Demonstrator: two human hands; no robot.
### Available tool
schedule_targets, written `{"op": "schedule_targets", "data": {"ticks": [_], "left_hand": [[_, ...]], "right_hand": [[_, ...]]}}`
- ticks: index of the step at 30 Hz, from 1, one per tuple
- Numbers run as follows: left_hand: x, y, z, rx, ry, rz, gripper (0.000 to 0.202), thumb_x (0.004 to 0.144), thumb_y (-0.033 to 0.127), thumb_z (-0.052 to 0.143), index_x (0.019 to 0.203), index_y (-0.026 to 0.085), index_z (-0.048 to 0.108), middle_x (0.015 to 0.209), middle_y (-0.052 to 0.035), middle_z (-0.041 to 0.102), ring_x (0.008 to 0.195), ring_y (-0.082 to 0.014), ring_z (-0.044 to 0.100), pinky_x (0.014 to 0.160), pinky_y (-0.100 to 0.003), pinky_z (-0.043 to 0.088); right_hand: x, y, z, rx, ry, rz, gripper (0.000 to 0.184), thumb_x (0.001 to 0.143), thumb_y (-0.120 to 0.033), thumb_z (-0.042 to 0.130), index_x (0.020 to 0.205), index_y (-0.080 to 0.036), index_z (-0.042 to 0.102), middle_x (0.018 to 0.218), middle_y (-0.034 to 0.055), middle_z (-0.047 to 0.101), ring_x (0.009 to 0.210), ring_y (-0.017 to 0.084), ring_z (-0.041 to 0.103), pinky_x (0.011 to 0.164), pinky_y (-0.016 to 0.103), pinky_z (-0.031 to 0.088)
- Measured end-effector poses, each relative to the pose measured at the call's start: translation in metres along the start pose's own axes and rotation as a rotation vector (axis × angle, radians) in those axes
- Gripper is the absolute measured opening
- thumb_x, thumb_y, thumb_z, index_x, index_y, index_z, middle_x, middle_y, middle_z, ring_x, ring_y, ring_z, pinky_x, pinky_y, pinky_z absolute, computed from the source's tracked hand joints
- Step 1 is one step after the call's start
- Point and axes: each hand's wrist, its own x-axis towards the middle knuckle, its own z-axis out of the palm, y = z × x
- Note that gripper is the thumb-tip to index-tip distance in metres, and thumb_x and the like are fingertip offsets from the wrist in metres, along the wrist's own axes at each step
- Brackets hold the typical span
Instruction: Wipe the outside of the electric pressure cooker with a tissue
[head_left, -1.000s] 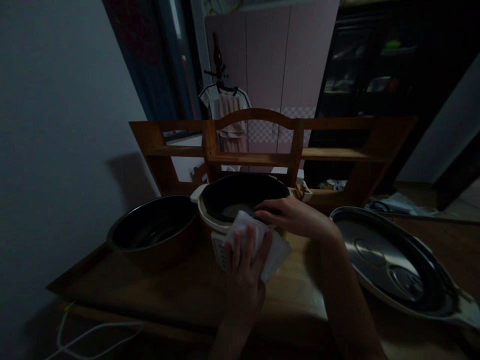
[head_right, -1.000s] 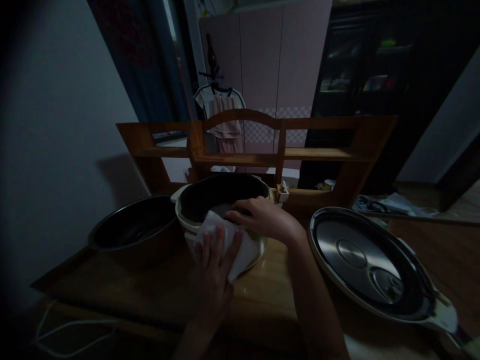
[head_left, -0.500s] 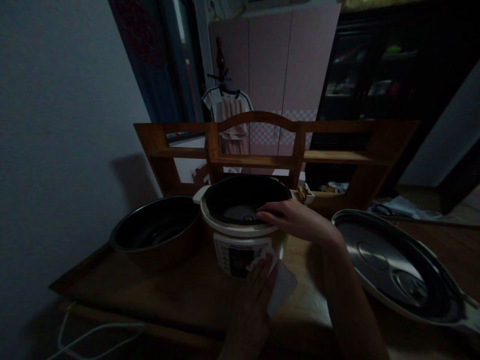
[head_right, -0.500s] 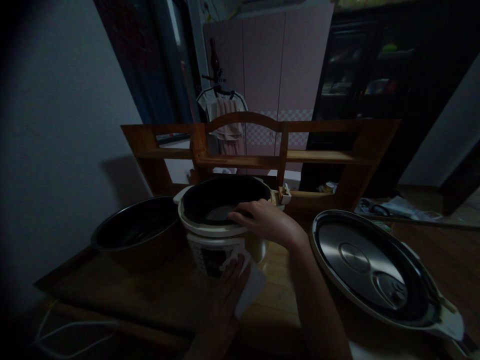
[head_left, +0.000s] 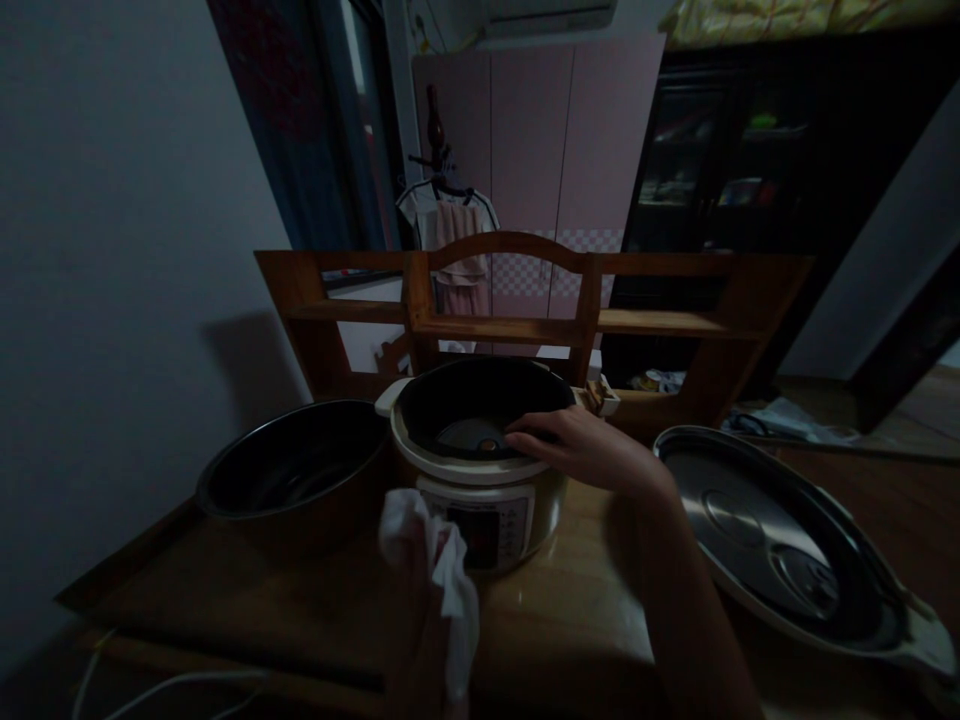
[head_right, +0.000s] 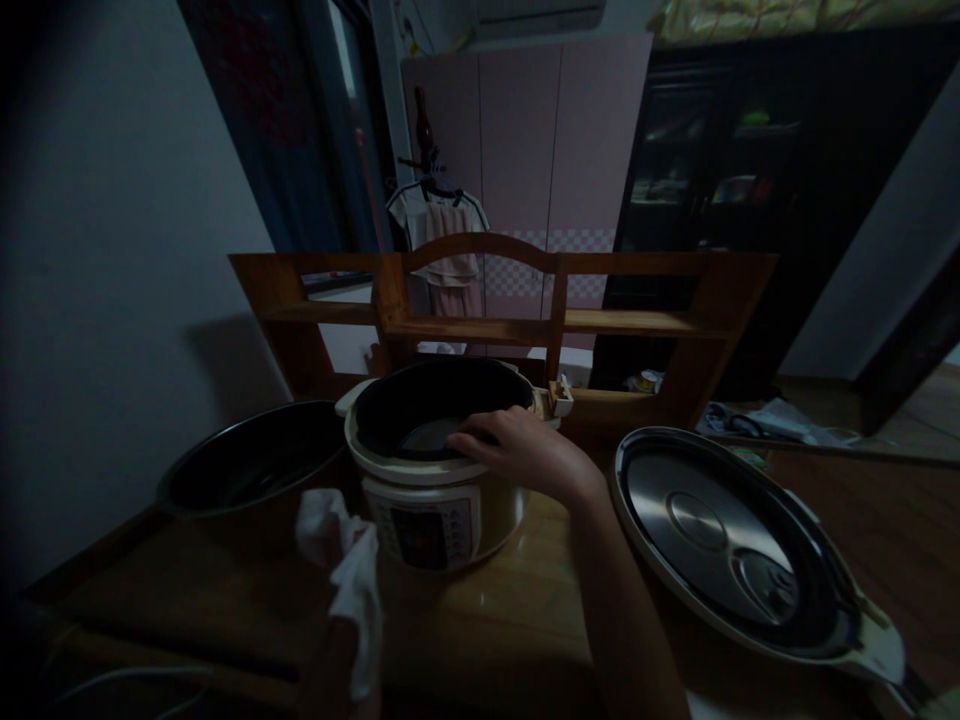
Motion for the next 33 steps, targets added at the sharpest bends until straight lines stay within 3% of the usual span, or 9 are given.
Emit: {"op": "schedule_targets", "data": {"ticks": [4,8,18,24,27,31,33], "left_hand": [[0.011,-0.004,0.018,-0.006,-0.063,0.017,0.087,0.075,0.0,0.037,0.154,0.027,0.013,0.162,-0.0036,0.017,0.148,-0.0254,0.017,0.118,-0.046,0.03],[0.003,-0.003,0.035,0.001,-0.101,0.0,0.09,0.072,-0.005,0.034,0.154,0.025,0.013,0.163,-0.0074,0.012,0.148,-0.0276,0.011,0.116,-0.05,0.03],[-0.01,0.0,0.034,0.024,-0.191,-0.023,0.103,0.061,-0.008,0.034,0.153,0.032,0.01,0.16,-0.0025,0.022,0.144,-0.0255,0.025,0.112,-0.043,0.04],[-0.03,-0.007,0.044,0.139,-0.223,0.026,0.084,0.078,-0.005,0.035,0.152,0.03,0.015,0.156,-0.0043,0.032,0.145,-0.0255,0.025,0.111,-0.046,0.042],[-0.04,-0.011,0.044,0.186,-0.262,0.062,0.08,0.081,-0.003,0.035,0.152,0.027,0.014,0.155,-0.0055,0.034,0.144,-0.0237,0.029,0.111,-0.042,0.042],[-0.043,-0.003,0.029,0.01,-0.273,0.013,0.078,0.084,-0.004,0.034,0.151,0.033,0.021,0.152,-0.0034,0.043,0.141,-0.0203,0.037,0.113,-0.038,0.038],[-0.041,0.004,0.016,-0.098,-0.25,-0.042,0.066,0.09,0.005,0.041,0.148,0.033,0.031,0.15,-0.0054,0.046,0.138,-0.0218,0.043,0.113,-0.041,0.038]], "right_hand": [[0.001,0.0,-0.001,0.014,-0.005,-0.01,0.035,0.1,-0.043,0.046,0.112,-0.022,0.072,0.097,0.0041,0.075,0.086,0.018,0.068,0.077,0.026,0.045],[0.0,0.0,-0.001,0.015,-0.01,0.003,0.035,0.1,-0.043,0.046,0.112,-0.022,0.072,0.095,0.0043,0.075,0.084,0.018,0.068,0.076,0.027,0.045],[0.0,0.0,-0.001,0.015,0.002,0.004,0.034,0.1,-0.042,0.048,0.113,-0.023,0.072,0.095,0.0043,0.075,0.085,0.018,0.068,0.078,0.027,0.045],[0.0,0.0,0.0,0.013,0.003,0.007,0.035,0.099,-0.044,0.048,0.112,-0.022,0.072,0.095,0.0039,0.075,0.084,0.017,0.068,0.077,0.027,0.045],[0.0,0.0,0.0,0.015,0.005,0.005,0.035,0.1,-0.043,0.047,0.112,-0.022,0.072,0.096,0.004,0.075,0.084,0.017,0.068,0.078,0.027,0.045],[0.0,0.001,0.001,0.015,0.012,-0.001,0.035,0.1,-0.043,0.047,0.112,-0.022,0.072,0.096,0.0042,0.075,0.085,0.017,0.068,0.079,0.027,0.044],[0.0,0.002,0.001,0.013,0.018,-0.002,0.034,0.099,-0.043,0.048,0.112,-0.022,0.072,0.095,0.0048,0.075,0.085,0.018,0.067,0.079,0.027,0.044]]}}
